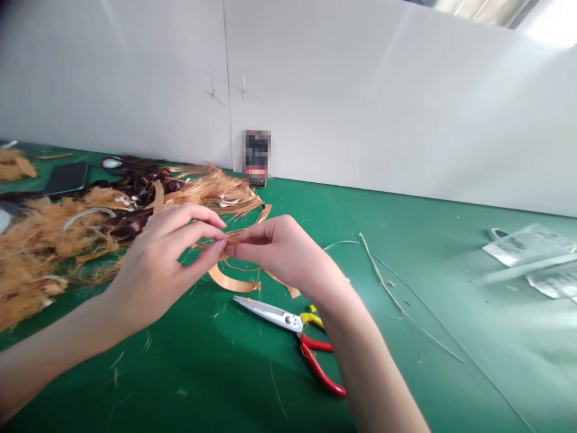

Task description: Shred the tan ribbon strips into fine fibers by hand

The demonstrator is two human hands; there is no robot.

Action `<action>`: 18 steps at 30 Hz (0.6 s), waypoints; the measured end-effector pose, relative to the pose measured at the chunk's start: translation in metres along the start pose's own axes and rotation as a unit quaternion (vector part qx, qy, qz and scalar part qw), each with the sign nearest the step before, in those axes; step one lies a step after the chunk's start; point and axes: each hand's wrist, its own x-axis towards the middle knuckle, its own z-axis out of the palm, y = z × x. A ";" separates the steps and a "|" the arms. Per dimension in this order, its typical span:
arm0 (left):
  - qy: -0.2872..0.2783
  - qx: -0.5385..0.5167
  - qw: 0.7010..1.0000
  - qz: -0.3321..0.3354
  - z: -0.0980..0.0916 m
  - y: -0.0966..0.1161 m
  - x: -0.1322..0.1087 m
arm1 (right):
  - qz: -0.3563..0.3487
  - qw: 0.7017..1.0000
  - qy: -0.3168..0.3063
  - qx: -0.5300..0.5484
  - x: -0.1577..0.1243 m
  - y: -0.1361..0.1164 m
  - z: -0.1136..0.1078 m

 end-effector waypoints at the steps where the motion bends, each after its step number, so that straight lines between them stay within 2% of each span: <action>1: 0.000 -0.014 1.000 -0.014 0.000 0.000 0.000 | -0.001 1.000 0.008 0.006 0.000 0.000 0.000; 6: -0.019 -0.142 0.982 -0.127 -0.003 -0.001 0.002 | 0.014 0.999 0.028 0.032 0.000 -0.002 0.000; 10: -0.017 -0.179 0.971 -0.160 -0.003 -0.004 0.003 | 0.025 0.999 0.024 0.034 -0.001 -0.003 -0.001; 15: -0.005 -0.158 0.977 -0.141 -0.002 -0.005 0.003 | 0.017 0.999 0.022 0.024 -0.001 -0.004 0.001; 18: 0.060 -0.086 0.992 -0.070 -0.002 -0.003 0.001 | 0.019 0.999 0.023 0.030 0.000 -0.004 0.002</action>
